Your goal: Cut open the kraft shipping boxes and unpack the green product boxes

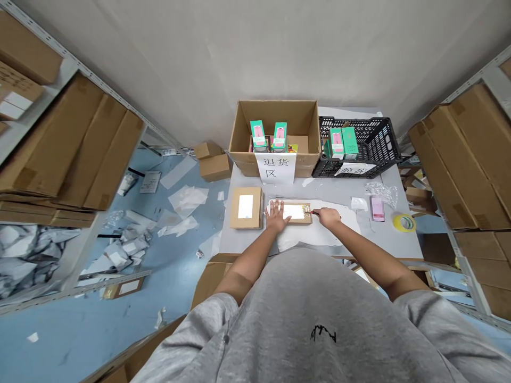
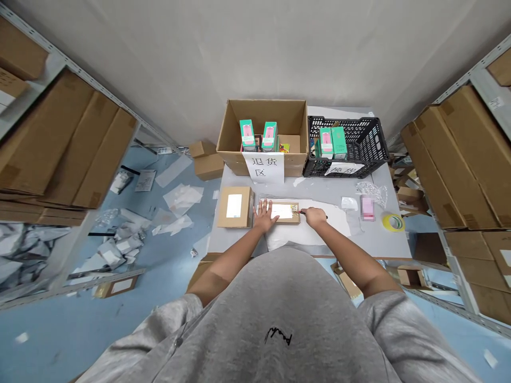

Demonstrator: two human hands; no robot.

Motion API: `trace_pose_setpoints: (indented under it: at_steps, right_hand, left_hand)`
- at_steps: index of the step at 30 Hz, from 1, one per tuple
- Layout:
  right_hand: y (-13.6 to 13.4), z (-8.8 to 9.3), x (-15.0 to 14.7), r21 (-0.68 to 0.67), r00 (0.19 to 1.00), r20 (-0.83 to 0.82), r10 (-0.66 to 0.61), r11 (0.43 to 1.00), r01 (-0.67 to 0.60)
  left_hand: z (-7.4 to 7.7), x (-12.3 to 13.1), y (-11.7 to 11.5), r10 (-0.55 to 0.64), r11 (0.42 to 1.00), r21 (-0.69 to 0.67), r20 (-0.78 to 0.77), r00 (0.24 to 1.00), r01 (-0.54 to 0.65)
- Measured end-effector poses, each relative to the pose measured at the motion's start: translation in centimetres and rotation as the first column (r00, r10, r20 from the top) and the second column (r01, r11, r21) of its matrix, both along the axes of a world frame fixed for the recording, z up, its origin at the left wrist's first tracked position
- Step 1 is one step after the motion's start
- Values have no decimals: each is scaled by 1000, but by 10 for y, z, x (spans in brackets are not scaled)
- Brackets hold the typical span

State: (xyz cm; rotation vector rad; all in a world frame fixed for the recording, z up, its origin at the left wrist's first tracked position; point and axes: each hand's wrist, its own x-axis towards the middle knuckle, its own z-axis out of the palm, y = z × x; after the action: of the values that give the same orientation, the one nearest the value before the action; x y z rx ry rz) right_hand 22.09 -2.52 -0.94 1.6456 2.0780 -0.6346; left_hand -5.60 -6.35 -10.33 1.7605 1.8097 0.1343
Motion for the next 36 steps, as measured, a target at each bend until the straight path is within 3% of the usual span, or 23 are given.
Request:
trace_pose_setpoints:
  at_steps: [6, 8, 12, 15, 19, 23, 30, 36]
  right_hand:
    - [-6, 5, 31, 18, 997, -28, -76, 997, 77]
    - [-7, 4, 34, 27, 984, -84, -158, 987, 160]
    - [-8, -8, 18, 9, 867, -252, -431, 895, 447]
    - [-7, -26, -6, -70, 771, -322, -550, 826, 560]
    - [-4, -51, -31, -118, 739, -348, -577, 809, 576]
    - [5, -65, -37, -127, 734, -304, -608, 789, 601]
    - [10, -79, -38, -202, 630, -367, -684, 720, 664]
    - [3, -82, -37, -257, 530, -380, -758, 637, 727]
  left_hand:
    - [3, 2, -4, 15, 999, 49, -14, 1000, -14]
    - [4, 3, -4, 20, 996, 92, -21, 1000, -18]
    - [5, 6, 3, 43, 989, 141, -27, 999, -39]
    - [5, 5, 12, -30, 990, 138, -16, 999, 31]
    - [7, 1, 20, -205, 974, 110, 36, 978, 200]
    - [8, -2, 26, -233, 970, 77, 2, 972, 232]
    - [8, -13, 45, -318, 947, 39, -20, 948, 319]
    - [7, -17, 46, -356, 933, 51, -26, 934, 357]
